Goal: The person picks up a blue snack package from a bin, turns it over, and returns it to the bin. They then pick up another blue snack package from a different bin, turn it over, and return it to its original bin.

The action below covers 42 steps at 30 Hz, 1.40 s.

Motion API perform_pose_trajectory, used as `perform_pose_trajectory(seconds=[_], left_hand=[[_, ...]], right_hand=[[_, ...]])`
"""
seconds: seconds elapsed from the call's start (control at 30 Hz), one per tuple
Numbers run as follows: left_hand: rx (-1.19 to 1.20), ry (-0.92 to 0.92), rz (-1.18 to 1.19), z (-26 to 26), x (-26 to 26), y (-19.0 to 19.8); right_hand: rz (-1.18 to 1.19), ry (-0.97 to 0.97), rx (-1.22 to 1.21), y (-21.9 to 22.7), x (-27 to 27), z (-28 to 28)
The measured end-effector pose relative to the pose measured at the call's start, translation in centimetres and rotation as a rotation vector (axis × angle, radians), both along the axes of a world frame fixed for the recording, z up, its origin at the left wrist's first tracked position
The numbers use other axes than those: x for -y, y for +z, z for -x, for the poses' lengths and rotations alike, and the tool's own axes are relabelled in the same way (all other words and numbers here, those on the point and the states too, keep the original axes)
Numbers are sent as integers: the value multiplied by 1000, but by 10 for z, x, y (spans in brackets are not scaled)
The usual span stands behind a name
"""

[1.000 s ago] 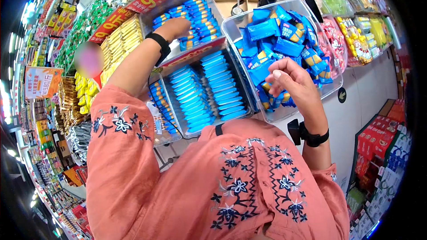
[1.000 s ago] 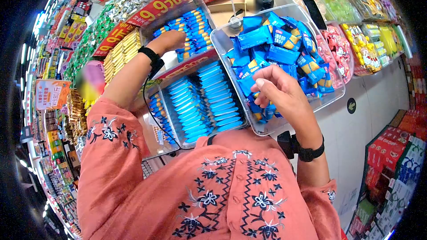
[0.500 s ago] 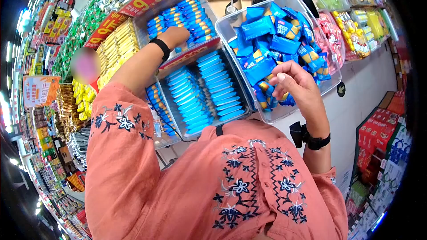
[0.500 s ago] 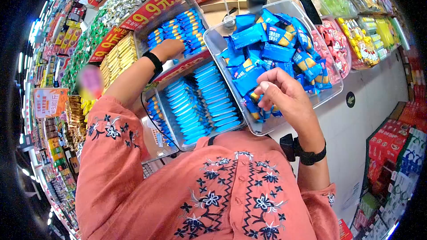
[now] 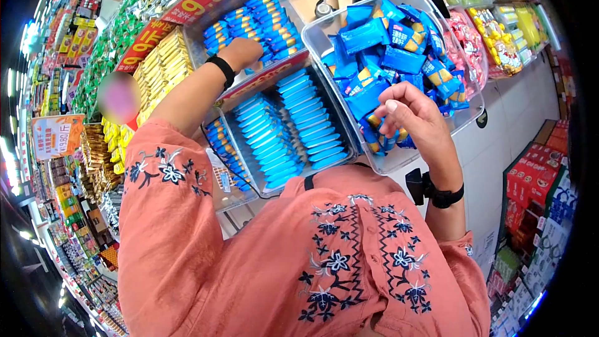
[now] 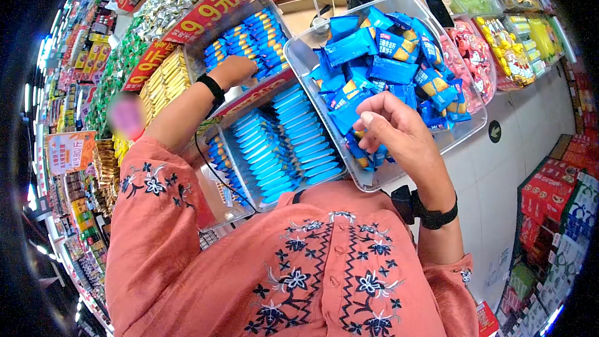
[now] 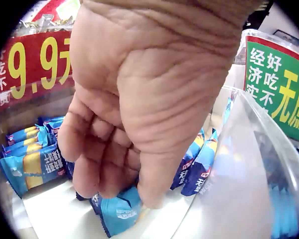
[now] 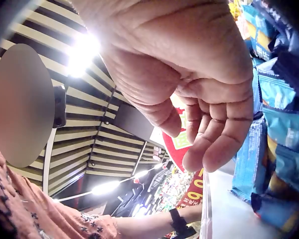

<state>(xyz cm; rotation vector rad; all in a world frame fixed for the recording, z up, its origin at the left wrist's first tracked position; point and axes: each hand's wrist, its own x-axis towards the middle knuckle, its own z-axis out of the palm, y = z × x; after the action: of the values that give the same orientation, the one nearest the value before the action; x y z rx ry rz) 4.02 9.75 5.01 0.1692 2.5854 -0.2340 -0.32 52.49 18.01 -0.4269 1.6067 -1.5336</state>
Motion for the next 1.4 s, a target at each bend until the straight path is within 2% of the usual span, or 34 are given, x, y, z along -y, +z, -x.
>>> perform_pose_trajectory(seconds=[0.1,0.27,0.4,0.47,0.6,0.67,0.73,0.83,0.97,1.07,1.13,1.27,1.3,1.4], left_hand=[[-91,-46,-30,-4,6,-10],[-55,-3,4,-4,3,-7],[54,84,17,-6,-4,25],[35,80,-7,-10,9,27],[27,191,-27,-17,6,76],[-31,291,-171,-19,23,84],[-20,693,-518,-29,23,113],[-122,803,-961,-48,15,138],[-221,871,-1470,-65,-30,148],[-313,942,-1614,-74,-91,149],[-236,1057,-1784,-76,-126,141],[-222,957,-1736,-78,-162,126],[-138,906,-1701,-78,-158,124],[-568,618,-1309,-79,-157,134]], right_hand=[[1,11,2,-2,1,0],[-9,12,1,1,4,-3],[-8,20,7,0,4,-3],[1,38,-5,0,5,-3],[3,64,-28,5,10,-4],[21,83,-27,7,15,-5],[43,93,-24,9,21,-7],[71,98,-19,15,32,-10],[132,97,-11,24,52,-18],[204,100,18,20,65,-23],[229,119,6,20,69,-25],[234,114,23,5,68,-24],[218,83,6,2,67,-23],[172,129,-85,1,56,-17]])
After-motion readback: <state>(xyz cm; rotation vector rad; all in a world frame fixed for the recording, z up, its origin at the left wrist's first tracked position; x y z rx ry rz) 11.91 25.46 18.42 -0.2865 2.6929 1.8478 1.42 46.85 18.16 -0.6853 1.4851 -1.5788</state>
